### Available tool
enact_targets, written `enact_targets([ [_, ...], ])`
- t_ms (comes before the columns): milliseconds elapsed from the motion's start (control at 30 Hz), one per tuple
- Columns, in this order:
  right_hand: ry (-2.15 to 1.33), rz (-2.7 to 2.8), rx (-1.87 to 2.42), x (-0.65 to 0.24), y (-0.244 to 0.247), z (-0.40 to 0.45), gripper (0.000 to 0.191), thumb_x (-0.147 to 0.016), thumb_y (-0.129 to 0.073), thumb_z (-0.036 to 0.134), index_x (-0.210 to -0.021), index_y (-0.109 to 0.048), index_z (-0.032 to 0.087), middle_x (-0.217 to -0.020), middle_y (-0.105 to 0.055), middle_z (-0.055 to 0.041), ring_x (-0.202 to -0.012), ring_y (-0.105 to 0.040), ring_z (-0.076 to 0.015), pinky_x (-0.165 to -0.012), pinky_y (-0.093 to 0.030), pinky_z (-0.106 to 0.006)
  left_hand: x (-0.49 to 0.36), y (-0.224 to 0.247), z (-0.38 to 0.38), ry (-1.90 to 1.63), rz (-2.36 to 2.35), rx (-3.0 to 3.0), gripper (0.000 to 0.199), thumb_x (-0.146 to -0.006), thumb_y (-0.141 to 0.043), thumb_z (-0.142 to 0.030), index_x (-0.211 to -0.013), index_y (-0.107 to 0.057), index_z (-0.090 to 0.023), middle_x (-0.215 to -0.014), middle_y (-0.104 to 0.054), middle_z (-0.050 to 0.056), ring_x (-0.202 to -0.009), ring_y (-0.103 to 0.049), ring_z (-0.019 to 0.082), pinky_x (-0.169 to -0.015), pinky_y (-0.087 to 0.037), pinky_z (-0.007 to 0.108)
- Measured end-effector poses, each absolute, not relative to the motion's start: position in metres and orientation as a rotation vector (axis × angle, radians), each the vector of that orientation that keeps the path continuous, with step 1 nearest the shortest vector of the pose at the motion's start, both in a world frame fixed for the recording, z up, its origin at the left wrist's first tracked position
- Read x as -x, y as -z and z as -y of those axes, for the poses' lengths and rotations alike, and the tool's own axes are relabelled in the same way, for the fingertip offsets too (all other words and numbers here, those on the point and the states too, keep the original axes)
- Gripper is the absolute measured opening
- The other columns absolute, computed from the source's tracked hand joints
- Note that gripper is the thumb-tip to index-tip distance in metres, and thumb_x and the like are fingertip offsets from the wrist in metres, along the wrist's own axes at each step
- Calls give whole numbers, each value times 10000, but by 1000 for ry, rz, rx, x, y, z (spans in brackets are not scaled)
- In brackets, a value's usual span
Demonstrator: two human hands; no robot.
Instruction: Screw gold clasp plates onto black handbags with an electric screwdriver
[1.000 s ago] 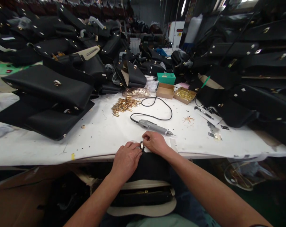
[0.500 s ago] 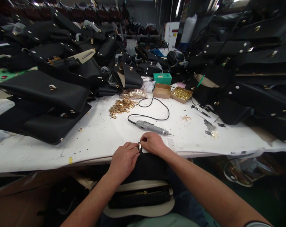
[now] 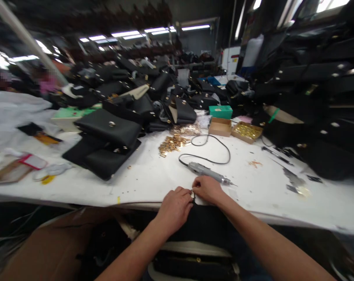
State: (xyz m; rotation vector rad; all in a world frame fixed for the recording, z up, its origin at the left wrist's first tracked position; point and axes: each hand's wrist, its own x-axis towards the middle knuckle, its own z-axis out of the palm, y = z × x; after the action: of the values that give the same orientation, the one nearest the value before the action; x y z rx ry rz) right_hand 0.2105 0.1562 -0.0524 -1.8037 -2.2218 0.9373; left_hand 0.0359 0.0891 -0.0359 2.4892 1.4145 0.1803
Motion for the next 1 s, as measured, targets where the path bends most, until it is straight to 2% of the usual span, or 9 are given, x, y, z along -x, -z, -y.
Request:
enact_targets([
  [133, -869, 2236, 1695, -213, 71, -146, 168, -858, -578, 277, -858, -742, 238, -842, -744, -14, -807, -674, -192, -690, -405, -282, -33, 44, -77, -247, -1430, -2489, 133, -944, -606, -266, -1070, -649, -257, -1121, -715, 8, -1088, -589, 222, -888, -484, 381],
  [267, -896, 2251, 1453, -220, 92, -139, 259, -911, -487, 347, -916, -721, 236, -920, -725, -39, -838, -680, -211, -787, -470, -323, -33, 49, -71, -284, -1505, -2494, 135, -964, -569, -310, -1059, -642, -249, -1097, -727, 5, -1070, -604, 219, -837, -484, 389],
  [433, -957, 2168, 1289, -228, 101, -130, 338, -869, -512, 426, -1005, -739, 216, -979, -735, -99, -865, -684, -255, -837, -526, -367, -35, 50, -65, -241, -1522, -2537, 143, -968, -539, -322, -916, -620, -216, -1035, -728, 14, -1027, -606, 215, -781, -465, 388],
  [533, -994, 2124, 1275, -231, 102, -129, 372, -808, -573, 449, -1040, -745, 214, -973, -741, -98, -836, -683, -255, -819, -550, -358, -33, 57, -63, -301, -1539, -2536, 140, -976, -530, -332, -933, -610, -226, -1047, -729, -5, -1045, -599, 213, -825, -447, 411],
  [667, -1004, 2158, 1254, -234, 103, -133, 336, -782, -584, 418, -994, -766, 232, -950, -745, -81, -831, -688, -252, -804, -554, -342, -31, 70, -61, -421, -1528, -2507, 171, -997, -503, -360, -946, -611, -237, -1064, -735, -16, -1067, -593, 215, -954, -393, 472],
  [800, -990, 2196, 1245, -235, 110, -139, 288, -780, -565, 357, -948, -771, 249, -980, -755, -75, -900, -703, -260, -819, -547, -329, -31, 80, -61, -450, -1521, -2499, 173, -993, -506, -367, -961, -619, -241, -1055, -740, -9, -1078, -593, 214, -934, -398, 440],
  [1000, -786, 2281, 1328, -234, 122, -137, 220, -836, -536, 400, -800, -697, 255, -820, -722, -68, -743, -687, -251, -713, -513, -351, -29, 87, -63, -450, -1524, -2508, 160, -972, -539, -377, -947, -624, -244, -1057, -742, -22, -1074, -593, 209, -929, -403, 428],
])
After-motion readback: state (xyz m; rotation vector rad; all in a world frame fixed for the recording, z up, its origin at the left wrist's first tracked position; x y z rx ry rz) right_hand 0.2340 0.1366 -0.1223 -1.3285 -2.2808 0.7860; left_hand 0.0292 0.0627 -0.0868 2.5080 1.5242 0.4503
